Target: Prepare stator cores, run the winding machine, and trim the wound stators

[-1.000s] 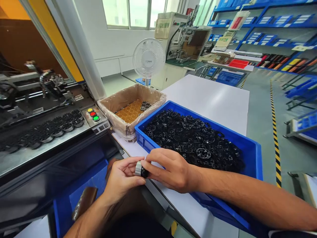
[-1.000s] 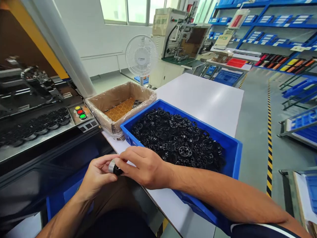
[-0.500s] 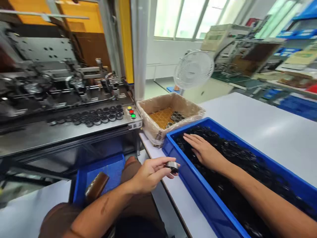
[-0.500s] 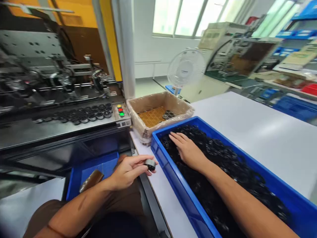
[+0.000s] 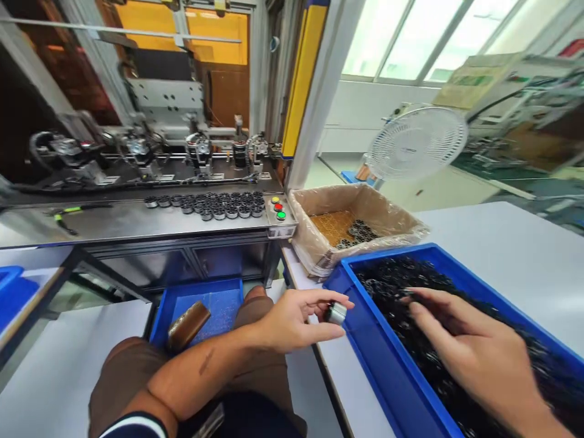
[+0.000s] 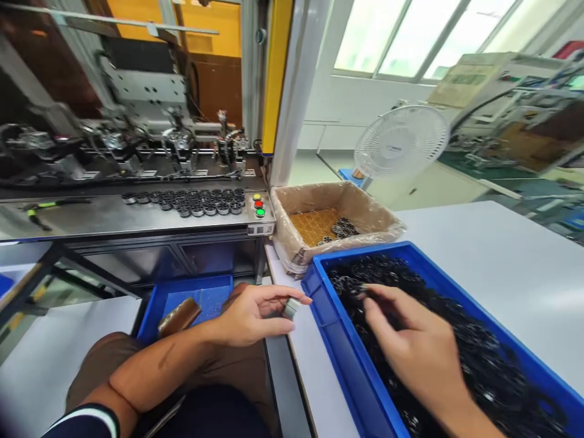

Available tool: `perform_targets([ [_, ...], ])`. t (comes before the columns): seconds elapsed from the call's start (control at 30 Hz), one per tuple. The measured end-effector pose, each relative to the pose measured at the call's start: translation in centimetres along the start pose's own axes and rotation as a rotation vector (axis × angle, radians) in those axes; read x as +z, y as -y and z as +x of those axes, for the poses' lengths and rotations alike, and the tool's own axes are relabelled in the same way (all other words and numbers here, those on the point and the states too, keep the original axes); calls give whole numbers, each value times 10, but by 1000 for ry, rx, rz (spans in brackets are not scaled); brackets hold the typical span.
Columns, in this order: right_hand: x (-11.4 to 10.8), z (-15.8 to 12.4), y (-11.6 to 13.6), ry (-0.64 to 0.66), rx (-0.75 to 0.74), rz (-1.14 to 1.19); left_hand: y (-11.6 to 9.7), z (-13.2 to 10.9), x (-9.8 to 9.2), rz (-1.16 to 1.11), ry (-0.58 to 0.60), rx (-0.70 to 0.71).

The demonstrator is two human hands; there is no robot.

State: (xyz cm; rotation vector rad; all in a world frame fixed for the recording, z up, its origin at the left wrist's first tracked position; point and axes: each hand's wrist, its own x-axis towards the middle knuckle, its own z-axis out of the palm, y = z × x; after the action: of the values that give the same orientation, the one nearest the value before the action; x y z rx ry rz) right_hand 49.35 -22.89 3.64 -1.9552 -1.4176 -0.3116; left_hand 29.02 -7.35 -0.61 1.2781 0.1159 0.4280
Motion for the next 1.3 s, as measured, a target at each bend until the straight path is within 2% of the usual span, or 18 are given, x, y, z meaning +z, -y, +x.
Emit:
perform_targets([
  [0.1,-7,-12,42,62,-97,222,-3,0,7,-189,14,-60],
  [0.2,-3,-18,62,104,-197,388,0,2,15,-333,68,-149],
  [0.33,3,-23,60,158,-220,439,8,2,25,-416,99,-176],
  [0.47,6,-27,57,108,-236,434,15,0,30,-329,30,-148],
  [0.67,7,-28,56,112,-374,366,17,-3,29,-250,-62,-78],
  [0.87,10,-29,52,4,-449,237,11,-3,28,-188,-91,-60],
  [1.03,11,-30,51,-27,-525,191,10,-3,28,-208,-72,-108],
  [1.3,6,-28,52,7,-618,174,9,-2,27,-203,-49,-159],
])
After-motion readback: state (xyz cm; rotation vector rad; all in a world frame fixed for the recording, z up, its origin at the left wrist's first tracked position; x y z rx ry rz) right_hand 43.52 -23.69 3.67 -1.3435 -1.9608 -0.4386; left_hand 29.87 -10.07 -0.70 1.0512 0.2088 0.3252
